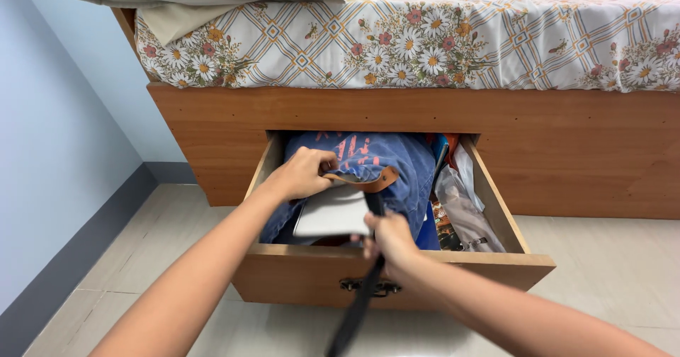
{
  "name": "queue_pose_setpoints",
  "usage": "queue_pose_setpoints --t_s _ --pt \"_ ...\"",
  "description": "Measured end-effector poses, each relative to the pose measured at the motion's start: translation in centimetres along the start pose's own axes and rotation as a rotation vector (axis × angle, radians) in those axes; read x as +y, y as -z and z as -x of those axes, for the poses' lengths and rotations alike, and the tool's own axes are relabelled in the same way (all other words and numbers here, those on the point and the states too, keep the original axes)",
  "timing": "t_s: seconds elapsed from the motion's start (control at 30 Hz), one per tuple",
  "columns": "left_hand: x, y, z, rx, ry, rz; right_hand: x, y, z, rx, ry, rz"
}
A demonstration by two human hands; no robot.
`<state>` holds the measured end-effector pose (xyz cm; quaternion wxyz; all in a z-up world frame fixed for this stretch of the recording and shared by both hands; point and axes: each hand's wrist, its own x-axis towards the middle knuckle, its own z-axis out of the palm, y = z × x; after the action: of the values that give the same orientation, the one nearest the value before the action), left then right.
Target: Organizes items, bags, and containers inside storage drawers located under a bed.
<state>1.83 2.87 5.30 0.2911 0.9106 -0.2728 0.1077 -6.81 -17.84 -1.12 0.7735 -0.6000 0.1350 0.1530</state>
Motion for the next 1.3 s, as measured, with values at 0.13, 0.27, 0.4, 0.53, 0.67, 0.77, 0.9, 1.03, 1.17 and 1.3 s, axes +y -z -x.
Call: queue_pose_setpoints --t_s 0.13,0.27,0.4,0.53,0.67,0.77,0.9,1.03,1.17,1.3 --pt "1.3 1.8 0.6 -0.034 0.025 0.062 -0.1 0.1 -6.4 0.033 0.098 -0.063" --pt "1.3 1.6 0.7 -0.128 0.015 0.092 1.3 -0.4 -12.1 0.028 0.193 -0.061" --pt "2.1 2.2 0.7 -0.233 0.206 0.240 4.9 -0.8 -19.7 0.282 0.256 0.113" --pt "2.2 2.5 0.2 -0.294 0.228 0.251 9.6 5.5 -29.1 0.382 0.491 0.444" --pt "2.8 1.7 0.1 -0.342 0.055 -0.004 8.8 11.4 -24.6 0.312 0.394 0.640" --pt "3.8 0.5 0.6 -0.339 -0.058 -0.065 1.7 6.6 -19.3 0.066 0.286 0.181" --pt "5.3 -0.8 1.9 -0.224 -0.170 -0.179 5.0 7.9 -25.1 0.141 0.840 0.788" --pt "4.1 -3.6 2.0 -0.042 -0.153 -0.459 2.4 6.0 -18.2 -0.008 0.658 0.882" --pt "2.5 -5.0 1.2 -0.078 -0.075 -0.754 1.7 5.9 -15.5 -0.212 0.424 1.002" --pt "-0.9 -7.9 1.4 -0.023 -0.268 -0.876 0.6 5.7 -9.6 -0.406 0.173 1.090"
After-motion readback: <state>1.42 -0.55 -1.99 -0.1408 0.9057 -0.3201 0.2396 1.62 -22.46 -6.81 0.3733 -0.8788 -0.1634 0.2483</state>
